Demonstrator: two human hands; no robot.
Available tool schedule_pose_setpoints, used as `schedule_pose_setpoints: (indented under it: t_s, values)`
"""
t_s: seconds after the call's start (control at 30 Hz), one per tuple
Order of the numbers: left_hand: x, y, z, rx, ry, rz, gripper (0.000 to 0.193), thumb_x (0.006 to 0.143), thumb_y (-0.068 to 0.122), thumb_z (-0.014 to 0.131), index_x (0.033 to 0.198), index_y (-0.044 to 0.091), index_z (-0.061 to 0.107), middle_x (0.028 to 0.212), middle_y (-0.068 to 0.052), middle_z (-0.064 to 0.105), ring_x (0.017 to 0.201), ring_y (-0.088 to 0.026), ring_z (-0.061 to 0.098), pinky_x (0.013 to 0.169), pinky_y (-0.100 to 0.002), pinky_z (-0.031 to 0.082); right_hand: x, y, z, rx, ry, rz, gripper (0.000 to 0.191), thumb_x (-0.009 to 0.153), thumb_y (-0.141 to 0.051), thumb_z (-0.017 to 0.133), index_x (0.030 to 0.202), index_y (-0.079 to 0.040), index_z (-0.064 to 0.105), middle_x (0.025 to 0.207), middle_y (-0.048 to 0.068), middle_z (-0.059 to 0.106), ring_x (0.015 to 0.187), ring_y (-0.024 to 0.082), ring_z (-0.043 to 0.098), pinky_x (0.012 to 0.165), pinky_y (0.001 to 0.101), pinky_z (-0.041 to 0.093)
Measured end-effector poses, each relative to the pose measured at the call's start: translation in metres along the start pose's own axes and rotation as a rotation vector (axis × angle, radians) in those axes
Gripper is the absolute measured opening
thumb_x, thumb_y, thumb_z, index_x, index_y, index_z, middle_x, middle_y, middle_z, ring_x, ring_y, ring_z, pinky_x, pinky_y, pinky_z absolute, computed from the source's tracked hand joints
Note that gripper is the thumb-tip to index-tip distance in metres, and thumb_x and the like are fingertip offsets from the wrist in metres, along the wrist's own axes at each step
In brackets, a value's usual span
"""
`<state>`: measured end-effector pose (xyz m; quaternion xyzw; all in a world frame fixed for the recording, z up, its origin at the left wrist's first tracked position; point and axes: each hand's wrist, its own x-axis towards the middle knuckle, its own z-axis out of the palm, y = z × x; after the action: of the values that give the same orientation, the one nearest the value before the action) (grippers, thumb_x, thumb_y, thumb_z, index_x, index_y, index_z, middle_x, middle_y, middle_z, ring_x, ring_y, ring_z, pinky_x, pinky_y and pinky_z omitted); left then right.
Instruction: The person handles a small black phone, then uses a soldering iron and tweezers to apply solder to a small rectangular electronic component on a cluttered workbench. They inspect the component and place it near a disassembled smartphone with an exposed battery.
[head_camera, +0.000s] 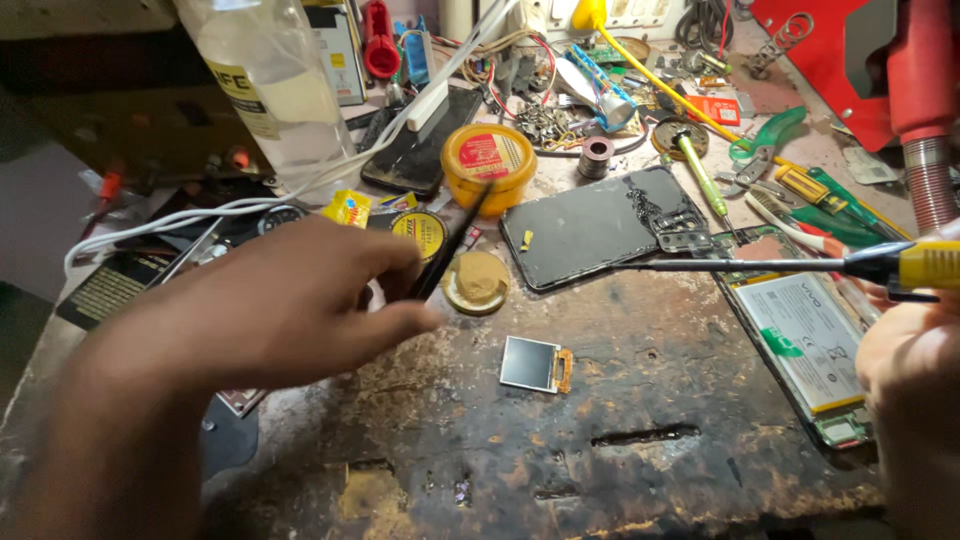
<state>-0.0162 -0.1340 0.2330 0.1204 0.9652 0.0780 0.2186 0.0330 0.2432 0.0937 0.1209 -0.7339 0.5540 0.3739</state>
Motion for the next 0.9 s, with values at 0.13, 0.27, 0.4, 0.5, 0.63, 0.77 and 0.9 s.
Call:
schedule_pose_setpoints:
  t_s: [0.13,0.27,0.4,0.5,0.63,0.77,0.9]
  values:
    - [-0.019,0.009,-0.007,0.21,0.009,-0.121,0.024,0.089,0.041,0.072,0.106,0.025,0.075,0.091,-0.003,0.076,0.089,-0.024,0.072,0.079,-0.04,0.053,-0.001,-0.001,-0.003,-0.005,0.002,-0.002,0.041,0.117,-0.045,0.057,0.112,-0.006,0.045,0.091,0.009,0.057,0.08,0.013,0.056,0.085,0.0249,0.047]
    - [-0.017,0.005,-0.003,0.245,0.019,-0.146,0.02,0.086,0.038,0.075,0.103,0.027,0.079,0.094,-0.002,0.077,0.095,-0.023,0.072,0.083,-0.041,0.054,-0.001,0.001,0.001,-0.004,0.006,-0.005,0.04,0.117,-0.043,0.057,0.112,-0.005,0.045,0.091,0.009,0.057,0.08,0.013,0.056,0.085,0.025,0.047]
    - [-0.009,0.0,0.008,0.256,0.025,-0.159,0.023,0.084,0.041,0.078,0.102,0.027,0.08,0.097,0.0,0.077,0.099,-0.022,0.071,0.087,-0.043,0.053,-0.001,0.001,0.005,0.01,0.007,-0.005,0.038,0.117,-0.042,0.057,0.112,-0.005,0.045,0.091,0.008,0.057,0.08,0.013,0.056,0.085,0.0252,0.047]
    - [-0.004,0.0,0.016,0.233,0.066,-0.138,0.027,0.081,0.041,0.081,0.102,0.024,0.078,0.099,-0.003,0.076,0.101,-0.025,0.071,0.088,-0.045,0.053,0.0,0.0,0.004,0.012,0.008,-0.002,0.037,0.117,-0.04,0.057,0.112,-0.005,0.045,0.091,0.008,0.056,0.08,0.013,0.056,0.085,0.0253,0.047]
    - [-0.004,-0.002,0.023,0.319,0.234,-0.066,0.043,0.076,0.052,0.082,0.1,0.017,0.075,0.1,-0.007,0.074,0.101,-0.03,0.069,0.084,-0.047,0.054,-0.002,0.001,0.002,0.017,0.006,-0.002,0.036,0.116,-0.039,0.057,0.112,-0.005,0.045,0.091,0.008,0.056,0.08,0.013,0.056,0.085,0.0254,0.047]
    - [0.003,0.001,0.032,-0.011,0.279,0.262,0.019,0.074,0.027,0.077,0.092,0.02,0.077,0.09,0.0,0.079,0.091,-0.026,0.074,0.075,-0.047,0.054,-0.002,0.003,0.0,0.007,0.007,0.001,0.035,0.116,-0.037,0.057,0.112,-0.005,0.046,0.091,0.008,0.056,0.08,0.013,0.055,0.084,0.0255,0.047]
    - [0.014,0.008,0.044,0.085,0.174,0.307,0.009,0.085,0.022,0.07,0.089,0.019,0.078,0.091,-0.008,0.075,0.091,-0.029,0.073,0.079,-0.046,0.055,-0.002,0.006,0.003,0.008,0.004,0.004,0.034,0.116,-0.036,0.057,0.112,-0.005,0.046,0.09,0.007,0.055,0.08,0.013,0.055,0.084,0.0256,0.048]
